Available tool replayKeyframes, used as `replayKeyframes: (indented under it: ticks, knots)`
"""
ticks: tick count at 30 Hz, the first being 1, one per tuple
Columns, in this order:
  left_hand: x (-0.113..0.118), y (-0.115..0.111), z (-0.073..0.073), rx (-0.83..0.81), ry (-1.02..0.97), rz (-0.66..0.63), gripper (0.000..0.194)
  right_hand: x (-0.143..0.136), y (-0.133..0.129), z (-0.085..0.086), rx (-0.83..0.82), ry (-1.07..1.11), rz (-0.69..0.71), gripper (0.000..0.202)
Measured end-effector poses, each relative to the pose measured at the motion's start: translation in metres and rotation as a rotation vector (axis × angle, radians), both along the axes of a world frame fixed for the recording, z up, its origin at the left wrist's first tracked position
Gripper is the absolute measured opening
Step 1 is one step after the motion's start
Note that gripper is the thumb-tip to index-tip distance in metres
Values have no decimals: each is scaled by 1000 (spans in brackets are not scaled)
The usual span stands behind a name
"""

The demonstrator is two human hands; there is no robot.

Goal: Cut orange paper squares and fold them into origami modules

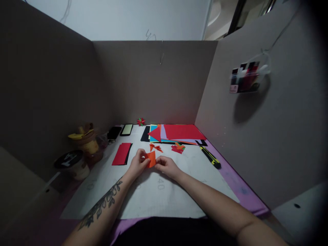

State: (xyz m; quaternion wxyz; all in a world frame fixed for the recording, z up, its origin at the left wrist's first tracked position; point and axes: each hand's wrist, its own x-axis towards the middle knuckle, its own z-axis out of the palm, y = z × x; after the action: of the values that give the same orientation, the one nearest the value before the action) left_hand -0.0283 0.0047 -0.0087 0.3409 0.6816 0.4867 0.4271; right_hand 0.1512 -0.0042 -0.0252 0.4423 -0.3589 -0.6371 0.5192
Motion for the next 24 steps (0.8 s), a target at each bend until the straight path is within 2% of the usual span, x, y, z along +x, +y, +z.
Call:
replayKeyframes:
  ticks: [3, 5, 8, 14, 19, 24]
  knots:
    - [1, 1, -4, 44, 78, -41, 7, -1, 0, -1, 42, 12, 24, 25]
    - [0, 1, -7, 82, 141, -76, 15, -1, 1, -2, 46, 47, 12, 31]
    - [-1, 1, -10, 137, 201, -60, 25, -1, 2, -3, 46, 98, -20, 35]
    - [7, -8, 1, 105, 159, -114, 17, -1, 1, -2, 69, 57, -16, 20]
    - [11, -13, 8, 114, 171, -150, 26, 0, -1, -2, 94, 15, -16, 14]
    - [11, -13, 11, 98, 158, -105, 25, 1, 0, -3, 149, 11, -54, 12]
